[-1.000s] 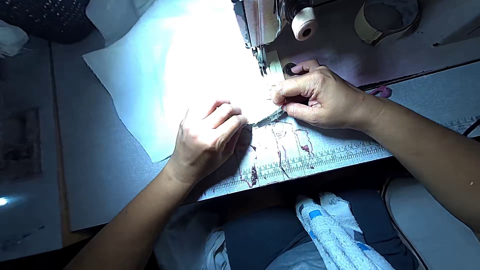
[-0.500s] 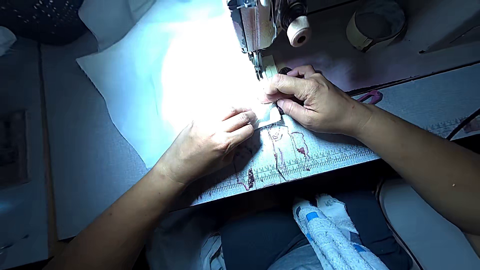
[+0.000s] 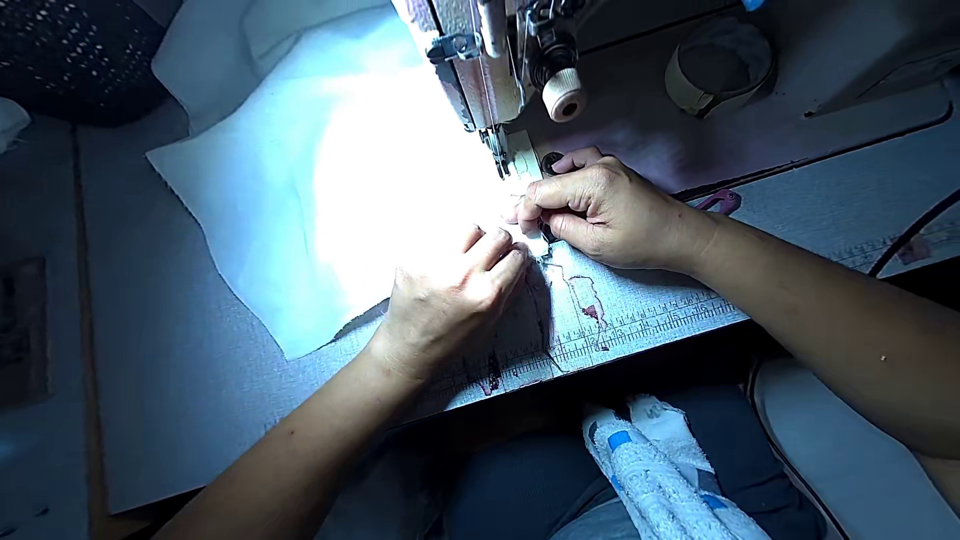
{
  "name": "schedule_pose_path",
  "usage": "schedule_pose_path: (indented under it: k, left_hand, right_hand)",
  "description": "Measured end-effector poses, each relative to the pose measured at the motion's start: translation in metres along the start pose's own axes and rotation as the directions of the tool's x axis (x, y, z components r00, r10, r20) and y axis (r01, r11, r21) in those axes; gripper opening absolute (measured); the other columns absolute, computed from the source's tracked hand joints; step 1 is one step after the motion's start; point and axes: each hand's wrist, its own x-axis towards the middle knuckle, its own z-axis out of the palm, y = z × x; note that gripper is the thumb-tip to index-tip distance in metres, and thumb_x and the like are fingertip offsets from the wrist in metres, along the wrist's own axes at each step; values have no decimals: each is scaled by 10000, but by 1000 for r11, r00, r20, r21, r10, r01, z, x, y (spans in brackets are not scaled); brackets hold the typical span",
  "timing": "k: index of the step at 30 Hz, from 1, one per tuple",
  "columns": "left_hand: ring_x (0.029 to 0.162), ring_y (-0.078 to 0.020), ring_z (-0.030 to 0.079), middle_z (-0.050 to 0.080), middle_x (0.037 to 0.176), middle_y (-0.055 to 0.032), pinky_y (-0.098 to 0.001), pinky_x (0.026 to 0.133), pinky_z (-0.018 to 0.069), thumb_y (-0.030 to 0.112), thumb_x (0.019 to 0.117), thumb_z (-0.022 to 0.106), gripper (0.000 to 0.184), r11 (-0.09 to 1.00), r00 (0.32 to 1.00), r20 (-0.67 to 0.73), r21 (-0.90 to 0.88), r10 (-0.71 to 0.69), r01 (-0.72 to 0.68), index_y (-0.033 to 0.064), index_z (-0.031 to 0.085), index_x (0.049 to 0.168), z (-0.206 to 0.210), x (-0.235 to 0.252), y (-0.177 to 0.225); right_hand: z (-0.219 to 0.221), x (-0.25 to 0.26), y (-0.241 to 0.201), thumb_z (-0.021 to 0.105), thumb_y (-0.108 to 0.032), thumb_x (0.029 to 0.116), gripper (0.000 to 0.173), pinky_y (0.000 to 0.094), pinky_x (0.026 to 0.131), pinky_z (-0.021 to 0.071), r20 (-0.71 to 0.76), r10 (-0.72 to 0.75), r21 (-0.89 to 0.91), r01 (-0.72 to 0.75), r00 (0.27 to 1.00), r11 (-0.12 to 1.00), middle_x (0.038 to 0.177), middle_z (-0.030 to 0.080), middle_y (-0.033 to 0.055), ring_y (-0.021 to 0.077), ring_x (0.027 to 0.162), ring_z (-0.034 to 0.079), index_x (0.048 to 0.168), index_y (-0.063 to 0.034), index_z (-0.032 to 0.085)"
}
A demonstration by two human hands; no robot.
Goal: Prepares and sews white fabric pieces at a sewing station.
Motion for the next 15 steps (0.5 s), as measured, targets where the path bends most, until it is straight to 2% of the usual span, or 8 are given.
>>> schedule_pose_path:
  k: [5,8,10,12,15]
  left_hand:
    - [886,-308,673,692,976,-157,-380,691,521,89,1019,534,192,997,999,28,54,45,-46,-12,692,977,1,9,2]
    - [865,-279,676,693,948,-141,-393,696,525,129,1018,530,214,993,999,0,-112,-34,34,1,697,985,1,8,-7]
    - [843,-239,673,705,926,-132,-372,707,516,129,997,556,198,980,996,-52,-189,-67,56,6,710,979,1,6,-12]
    - [823,-215,667,709,911,-134,-341,712,501,129,989,570,186,977,992,-95,-204,-78,58,5,708,975,1,4,-13]
    - [854,-240,684,729,931,-157,-357,747,507,116,991,577,192,982,992,-110,-186,-62,41,-13,718,974,1,1,-13]
  right_hand:
    - [0,0,0,460,-26,966,288,399,1025,399,3,0,14,0,1000,1000,955,738,9,80,961,654,1004,-63,742]
    - [1,-2,2,458,-7,947,275,416,1034,389,4,-5,30,5,1000,1000,944,726,12,80,955,652,1009,-60,721]
    - [1,-2,2,471,0,916,284,451,1059,373,13,-7,19,7,1000,1000,965,732,16,91,981,662,1038,-62,720]
    - [1,-2,2,509,4,863,311,463,1028,389,14,-28,-5,28,1000,1000,1000,744,23,114,992,669,1074,-62,727]
    - [3,-2,1,563,-12,815,327,467,1016,400,11,-47,-44,48,999,998,1005,748,24,124,970,675,1093,-66,727]
